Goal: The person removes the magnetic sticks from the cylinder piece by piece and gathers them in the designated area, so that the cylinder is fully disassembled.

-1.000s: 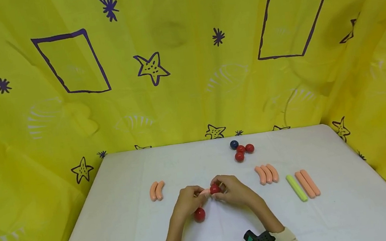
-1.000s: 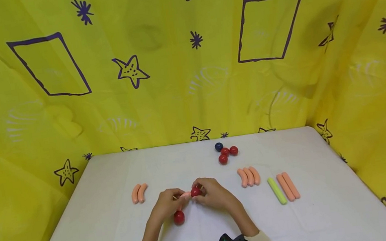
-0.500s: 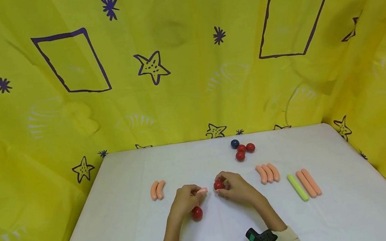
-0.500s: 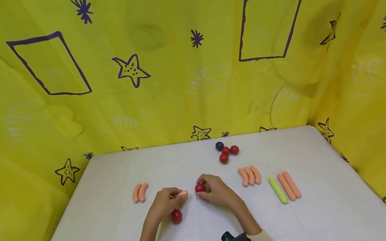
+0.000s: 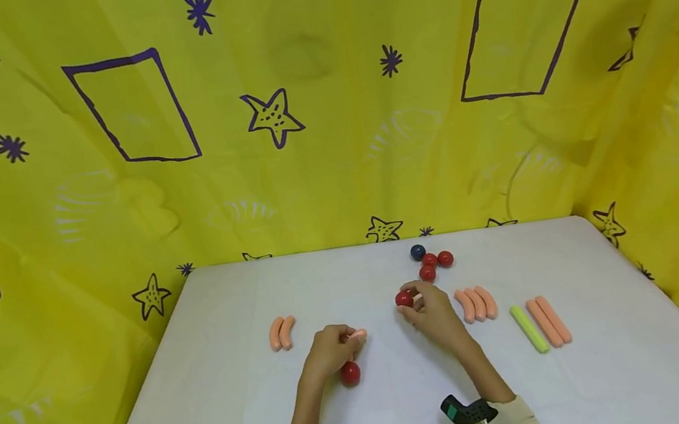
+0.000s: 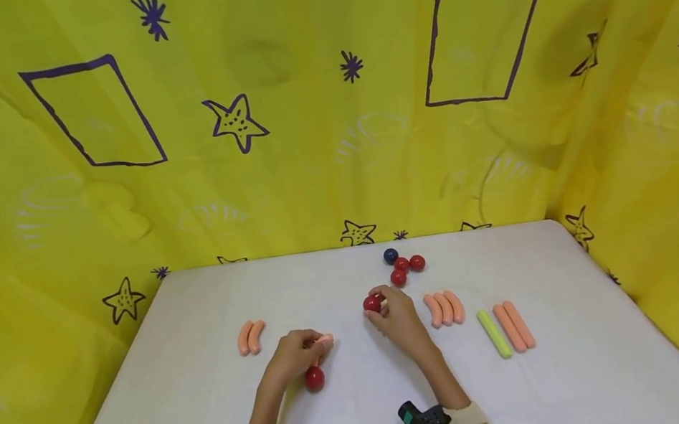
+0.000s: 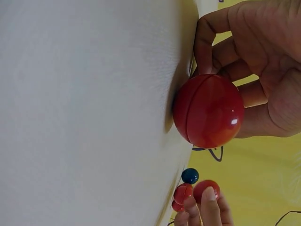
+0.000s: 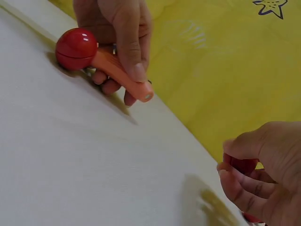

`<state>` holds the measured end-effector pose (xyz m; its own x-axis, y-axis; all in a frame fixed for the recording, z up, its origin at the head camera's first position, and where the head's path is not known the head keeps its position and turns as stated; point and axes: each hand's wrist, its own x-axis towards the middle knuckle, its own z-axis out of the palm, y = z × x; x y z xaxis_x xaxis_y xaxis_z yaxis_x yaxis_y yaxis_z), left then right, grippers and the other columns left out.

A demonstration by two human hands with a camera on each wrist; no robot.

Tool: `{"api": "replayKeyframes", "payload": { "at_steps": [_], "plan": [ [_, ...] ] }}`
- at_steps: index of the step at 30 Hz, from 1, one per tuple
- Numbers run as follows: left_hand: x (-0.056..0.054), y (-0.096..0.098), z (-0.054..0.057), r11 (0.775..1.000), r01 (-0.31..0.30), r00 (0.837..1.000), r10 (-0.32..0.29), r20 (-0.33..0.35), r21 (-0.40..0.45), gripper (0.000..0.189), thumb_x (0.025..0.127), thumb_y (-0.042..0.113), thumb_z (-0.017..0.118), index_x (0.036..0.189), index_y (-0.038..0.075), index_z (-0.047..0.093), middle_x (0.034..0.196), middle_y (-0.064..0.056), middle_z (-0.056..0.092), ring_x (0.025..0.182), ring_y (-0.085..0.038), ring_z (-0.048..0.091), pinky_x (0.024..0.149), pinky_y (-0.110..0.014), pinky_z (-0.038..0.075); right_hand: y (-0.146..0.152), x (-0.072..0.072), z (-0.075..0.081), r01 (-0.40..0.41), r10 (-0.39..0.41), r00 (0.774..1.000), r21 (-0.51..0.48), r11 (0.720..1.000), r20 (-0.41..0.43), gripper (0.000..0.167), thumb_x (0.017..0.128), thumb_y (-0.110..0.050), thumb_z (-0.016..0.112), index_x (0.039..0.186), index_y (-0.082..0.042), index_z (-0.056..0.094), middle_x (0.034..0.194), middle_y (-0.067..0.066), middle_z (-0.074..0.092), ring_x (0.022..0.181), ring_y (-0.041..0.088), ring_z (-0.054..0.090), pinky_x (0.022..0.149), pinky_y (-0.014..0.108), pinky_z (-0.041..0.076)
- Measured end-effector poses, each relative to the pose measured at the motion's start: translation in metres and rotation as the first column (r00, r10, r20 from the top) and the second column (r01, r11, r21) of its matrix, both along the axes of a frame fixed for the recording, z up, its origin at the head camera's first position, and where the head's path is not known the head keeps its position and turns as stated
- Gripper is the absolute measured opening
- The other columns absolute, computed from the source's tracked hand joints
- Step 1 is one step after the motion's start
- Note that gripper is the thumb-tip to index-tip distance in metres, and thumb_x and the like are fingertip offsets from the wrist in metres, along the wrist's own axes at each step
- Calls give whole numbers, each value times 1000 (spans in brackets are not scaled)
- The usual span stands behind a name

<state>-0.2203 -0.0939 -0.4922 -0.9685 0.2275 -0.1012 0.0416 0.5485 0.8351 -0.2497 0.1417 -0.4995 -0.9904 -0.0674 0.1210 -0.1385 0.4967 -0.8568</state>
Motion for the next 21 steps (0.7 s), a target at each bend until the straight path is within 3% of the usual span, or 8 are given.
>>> {"api": "replayKeyframes", "payload": {
  "at_steps": [8, 11, 17, 21],
  "plan": [
    [-4, -2, 2, 1000, 3, 1000, -3, -8, 11, 28, 94, 32, 65, 92, 5, 70, 56, 3, 53, 54, -9, 47, 53, -24, 37, 21, -13, 15, 248, -251, 968, -115, 962, -7, 40, 88, -13, 72, 123, 0, 58, 108, 22, 64, 60, 9, 64, 52, 19, 48],
    [-3, -2, 2, 1000, 7, 1000, -7, 0, 6, 27, 94, 32, 64, 91, 5, 69, 56, 3, 52, 54, -9, 46, 53, -24, 37, 29, -16, 19, 318, -318, 948, -102, 943, 12, 41, 88, -15, 71, 124, 1, 57, 111, 24, 64, 66, 13, 66, 53, 17, 48],
    [2, -3, 2, 1000, 8, 1000, -8, 4, 11, 26, 94, 30, 64, 90, 4, 69, 55, 3, 52, 54, -10, 46, 52, -24, 37, 42, -26, 21, 361, -360, 932, -32, 932, 49, 41, 91, -14, 67, 126, 3, 55, 119, 24, 61, 92, 30, 62, 61, 17, 48],
    [2, -3, 1, 1000, 3, 1000, -3, -7, 17, 26, 94, 30, 64, 91, 4, 69, 55, 3, 52, 53, -9, 46, 51, -23, 36, 49, -33, 22, 364, -364, 931, 6, 931, 17, 39, 90, -12, 67, 124, 5, 55, 117, 25, 62, 102, 34, 60, 74, 29, 52]
  ]
}}
